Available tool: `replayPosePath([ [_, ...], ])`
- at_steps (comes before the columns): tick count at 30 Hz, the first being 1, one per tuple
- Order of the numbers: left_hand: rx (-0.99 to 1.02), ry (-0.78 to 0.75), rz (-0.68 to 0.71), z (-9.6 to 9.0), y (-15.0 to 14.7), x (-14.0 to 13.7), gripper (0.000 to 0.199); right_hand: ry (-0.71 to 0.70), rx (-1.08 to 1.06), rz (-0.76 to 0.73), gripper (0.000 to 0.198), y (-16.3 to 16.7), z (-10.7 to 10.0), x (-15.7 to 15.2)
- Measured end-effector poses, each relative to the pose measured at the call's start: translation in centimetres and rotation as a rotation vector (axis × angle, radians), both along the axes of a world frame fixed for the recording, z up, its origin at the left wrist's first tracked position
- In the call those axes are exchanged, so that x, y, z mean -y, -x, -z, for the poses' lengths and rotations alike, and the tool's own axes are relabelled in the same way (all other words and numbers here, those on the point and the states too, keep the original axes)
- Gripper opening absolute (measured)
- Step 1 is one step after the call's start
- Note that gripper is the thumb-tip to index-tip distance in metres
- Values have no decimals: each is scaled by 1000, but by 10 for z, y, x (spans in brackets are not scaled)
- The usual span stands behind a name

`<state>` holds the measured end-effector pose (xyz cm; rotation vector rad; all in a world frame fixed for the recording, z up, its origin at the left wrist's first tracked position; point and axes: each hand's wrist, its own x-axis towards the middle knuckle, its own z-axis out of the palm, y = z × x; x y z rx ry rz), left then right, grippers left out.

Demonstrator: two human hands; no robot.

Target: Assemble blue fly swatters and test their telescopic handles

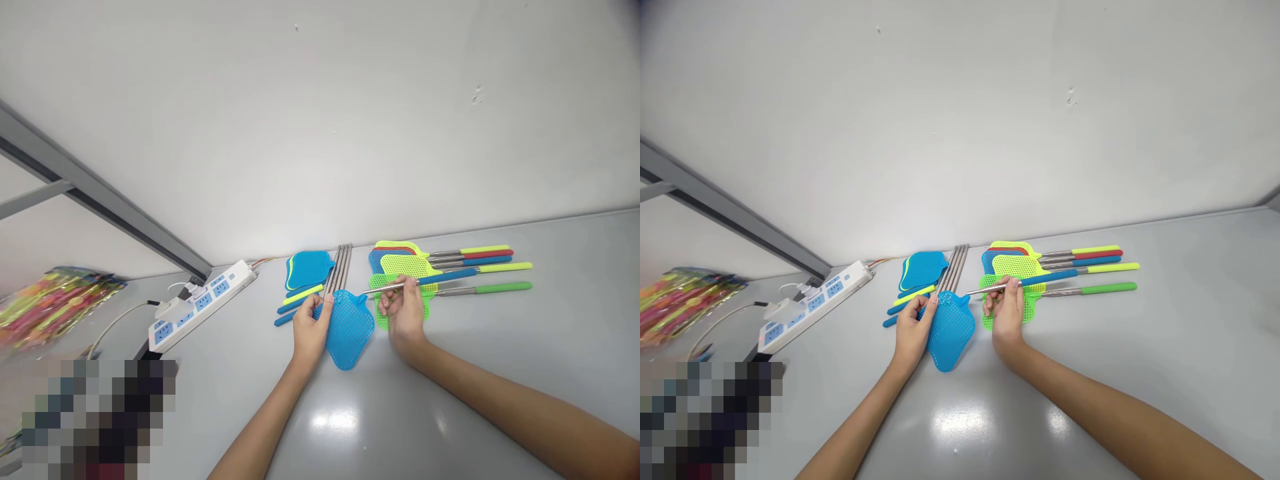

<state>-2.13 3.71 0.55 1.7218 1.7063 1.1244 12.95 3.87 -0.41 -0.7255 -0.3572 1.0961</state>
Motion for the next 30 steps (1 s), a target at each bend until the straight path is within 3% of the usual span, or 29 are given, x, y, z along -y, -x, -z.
replayPosePath([
  [21, -50, -23, -42, -1, -1, 2, 32, -9, -61, -52, 29, -2, 0, 0],
  [30, -110, -13, 24, -5, -2, 5, 31, 83, 155, -59, 32, -1, 3, 3],
])
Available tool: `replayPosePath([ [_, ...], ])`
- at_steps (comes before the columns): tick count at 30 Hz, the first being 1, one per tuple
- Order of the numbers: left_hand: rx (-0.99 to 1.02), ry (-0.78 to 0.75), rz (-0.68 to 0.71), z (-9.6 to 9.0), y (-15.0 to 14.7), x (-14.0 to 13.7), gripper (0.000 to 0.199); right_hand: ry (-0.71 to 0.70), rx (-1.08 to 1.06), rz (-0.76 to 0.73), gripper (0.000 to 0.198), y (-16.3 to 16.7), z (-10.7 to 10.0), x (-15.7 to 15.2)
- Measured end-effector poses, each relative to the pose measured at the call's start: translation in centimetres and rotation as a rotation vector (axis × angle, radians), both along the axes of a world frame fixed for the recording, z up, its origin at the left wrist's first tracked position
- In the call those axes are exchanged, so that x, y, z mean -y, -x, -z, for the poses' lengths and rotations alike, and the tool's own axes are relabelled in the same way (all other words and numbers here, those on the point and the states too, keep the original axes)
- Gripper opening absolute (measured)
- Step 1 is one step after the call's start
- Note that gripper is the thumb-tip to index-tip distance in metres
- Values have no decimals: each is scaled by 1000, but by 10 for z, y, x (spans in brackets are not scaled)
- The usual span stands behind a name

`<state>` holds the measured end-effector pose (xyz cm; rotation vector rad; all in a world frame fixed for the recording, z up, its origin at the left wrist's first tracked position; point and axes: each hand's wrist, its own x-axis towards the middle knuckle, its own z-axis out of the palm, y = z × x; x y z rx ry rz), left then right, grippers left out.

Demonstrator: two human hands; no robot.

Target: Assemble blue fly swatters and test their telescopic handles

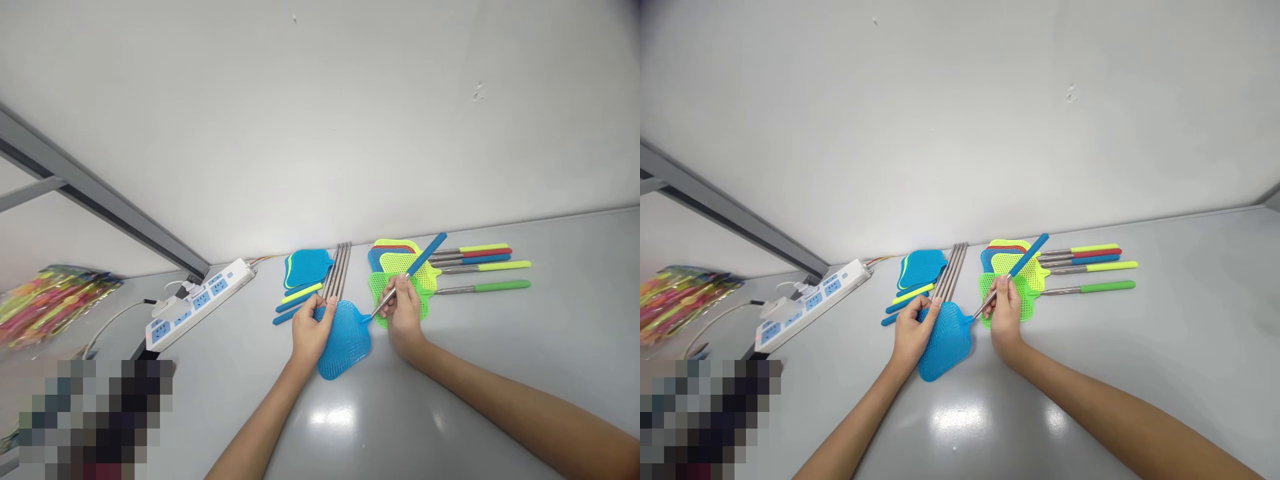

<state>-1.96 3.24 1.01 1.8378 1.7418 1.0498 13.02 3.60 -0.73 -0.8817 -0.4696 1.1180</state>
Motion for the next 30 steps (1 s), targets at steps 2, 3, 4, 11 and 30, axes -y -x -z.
replayPosePath([
  [2, -6, 5, -9, 1, 0, 0, 31, -2, 16, -2, 31, 0, 1, 0],
  [3, -5, 5, -17, 1, 1, -1, 31, -7, 11, -4, 31, 1, 1, 0],
  [4, 0, 3, -27, 2, 1, -1, 31, -14, -2, -6, 30, 1, 1, 0],
  [11, 79, -11, -58, 5, 2, -4, 30, -46, -81, -37, 32, 0, 0, 0],
  [30, 245, -1, -41, 4, 6, -6, 31, -101, -9, -199, 31, 1, 2, 0],
])
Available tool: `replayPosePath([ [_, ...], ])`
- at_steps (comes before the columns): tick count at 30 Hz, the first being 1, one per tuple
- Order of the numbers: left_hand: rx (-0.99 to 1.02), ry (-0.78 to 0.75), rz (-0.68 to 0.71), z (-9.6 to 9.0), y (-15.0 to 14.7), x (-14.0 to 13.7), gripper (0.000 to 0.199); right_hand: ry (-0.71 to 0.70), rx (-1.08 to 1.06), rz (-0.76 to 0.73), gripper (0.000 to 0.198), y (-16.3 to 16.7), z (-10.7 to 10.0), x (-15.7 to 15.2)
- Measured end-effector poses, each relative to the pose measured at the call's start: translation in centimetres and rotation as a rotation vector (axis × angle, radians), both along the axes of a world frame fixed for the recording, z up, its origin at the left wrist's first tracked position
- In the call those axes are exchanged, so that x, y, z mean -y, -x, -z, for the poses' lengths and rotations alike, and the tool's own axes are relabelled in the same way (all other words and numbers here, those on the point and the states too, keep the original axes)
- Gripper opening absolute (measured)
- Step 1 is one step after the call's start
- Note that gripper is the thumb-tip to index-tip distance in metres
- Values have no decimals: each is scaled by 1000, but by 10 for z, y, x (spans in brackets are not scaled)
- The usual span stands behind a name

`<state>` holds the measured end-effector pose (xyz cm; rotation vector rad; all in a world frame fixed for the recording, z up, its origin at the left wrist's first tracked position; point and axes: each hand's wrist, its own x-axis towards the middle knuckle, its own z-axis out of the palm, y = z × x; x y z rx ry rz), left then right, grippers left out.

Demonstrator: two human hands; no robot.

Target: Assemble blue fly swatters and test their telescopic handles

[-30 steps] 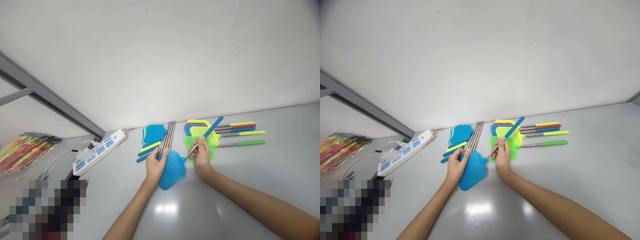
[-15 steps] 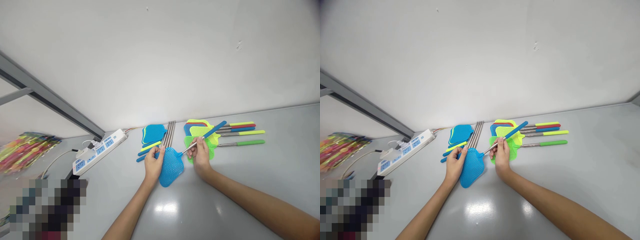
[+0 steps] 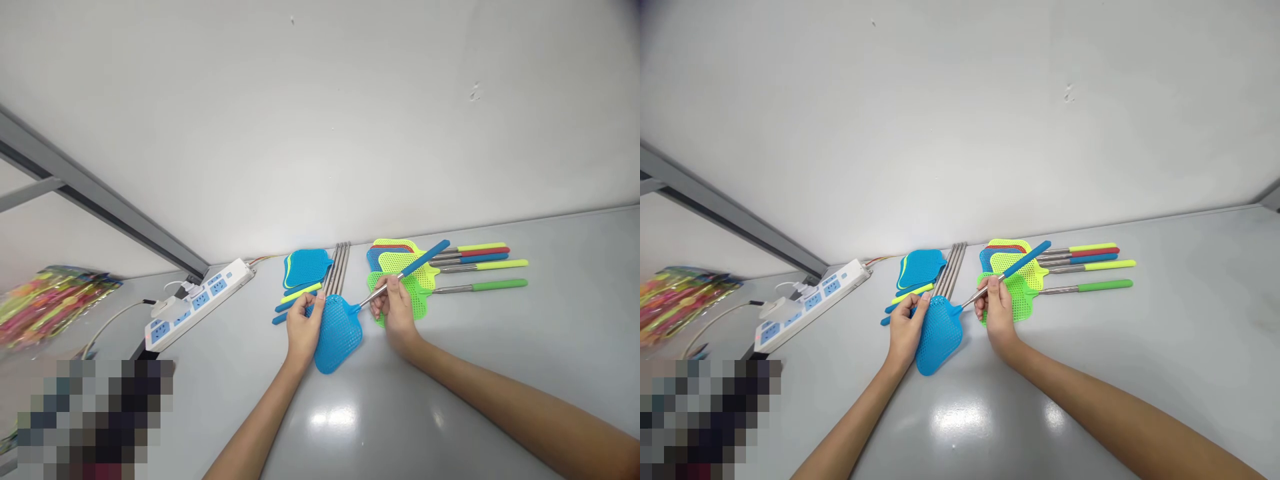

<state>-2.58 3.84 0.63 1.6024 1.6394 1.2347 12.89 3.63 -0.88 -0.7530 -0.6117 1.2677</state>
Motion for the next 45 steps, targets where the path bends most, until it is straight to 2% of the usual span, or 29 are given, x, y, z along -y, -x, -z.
replayPosePath([
  [21, 136, 45, 27, 1, -1, 0, 32, -30, 24, -44, 33, 0, 1, 2],
  [34, 44, 27, 41, 2, -2, -1, 33, 12, 19, 48, 35, 2, -2, 1],
  [45, 35, 14, 48, 3, -2, -1, 31, 30, 2, 52, 36, 1, -3, 0],
])
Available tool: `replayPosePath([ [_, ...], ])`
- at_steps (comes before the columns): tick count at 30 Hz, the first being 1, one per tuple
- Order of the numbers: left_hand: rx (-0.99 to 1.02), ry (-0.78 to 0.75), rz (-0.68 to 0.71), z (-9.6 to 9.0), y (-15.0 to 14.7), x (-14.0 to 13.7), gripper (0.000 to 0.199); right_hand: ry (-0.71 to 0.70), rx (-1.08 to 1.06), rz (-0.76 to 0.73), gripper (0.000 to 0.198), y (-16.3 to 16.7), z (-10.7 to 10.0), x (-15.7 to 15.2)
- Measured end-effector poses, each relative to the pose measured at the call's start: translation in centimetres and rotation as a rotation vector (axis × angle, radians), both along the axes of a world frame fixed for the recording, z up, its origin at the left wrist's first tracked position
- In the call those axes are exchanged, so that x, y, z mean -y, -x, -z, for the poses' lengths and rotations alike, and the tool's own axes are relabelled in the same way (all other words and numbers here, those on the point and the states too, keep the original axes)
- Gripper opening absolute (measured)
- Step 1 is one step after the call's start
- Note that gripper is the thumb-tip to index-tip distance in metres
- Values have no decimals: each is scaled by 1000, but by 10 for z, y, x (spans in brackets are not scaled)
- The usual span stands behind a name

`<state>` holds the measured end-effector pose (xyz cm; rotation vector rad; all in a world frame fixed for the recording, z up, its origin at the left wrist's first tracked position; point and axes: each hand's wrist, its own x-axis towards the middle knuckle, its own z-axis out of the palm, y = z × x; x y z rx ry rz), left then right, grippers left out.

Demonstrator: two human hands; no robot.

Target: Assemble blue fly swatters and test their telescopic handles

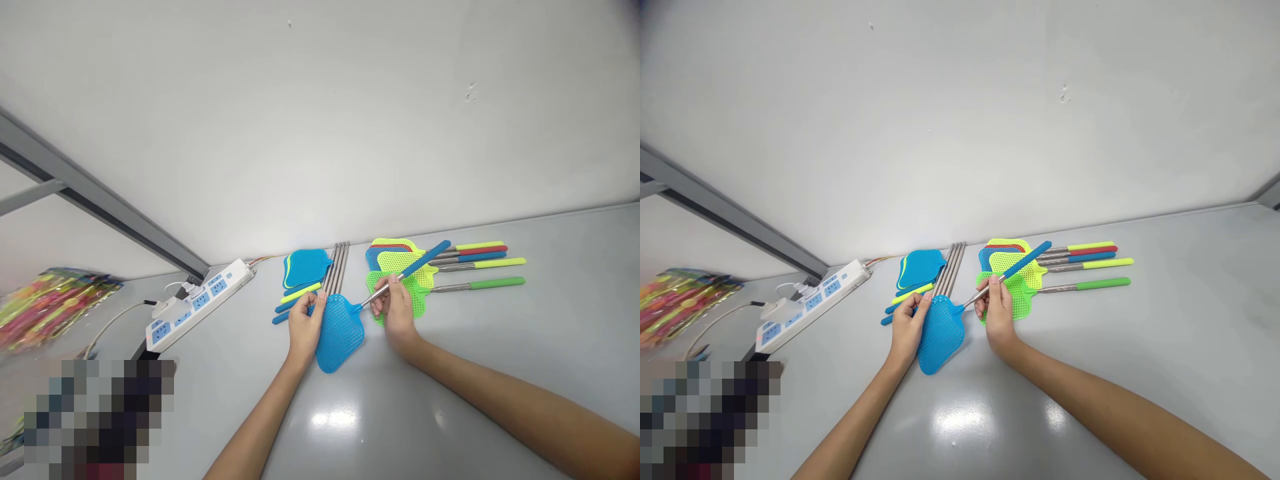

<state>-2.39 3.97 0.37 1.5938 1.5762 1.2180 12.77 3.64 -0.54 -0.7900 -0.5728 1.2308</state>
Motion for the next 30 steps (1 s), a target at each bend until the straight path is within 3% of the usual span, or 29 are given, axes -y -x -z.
replayPosePath([
  [30, -14, -2, -2, -1, -1, -1, 31, 19, -80, 5, 33, 0, 1, -3],
])
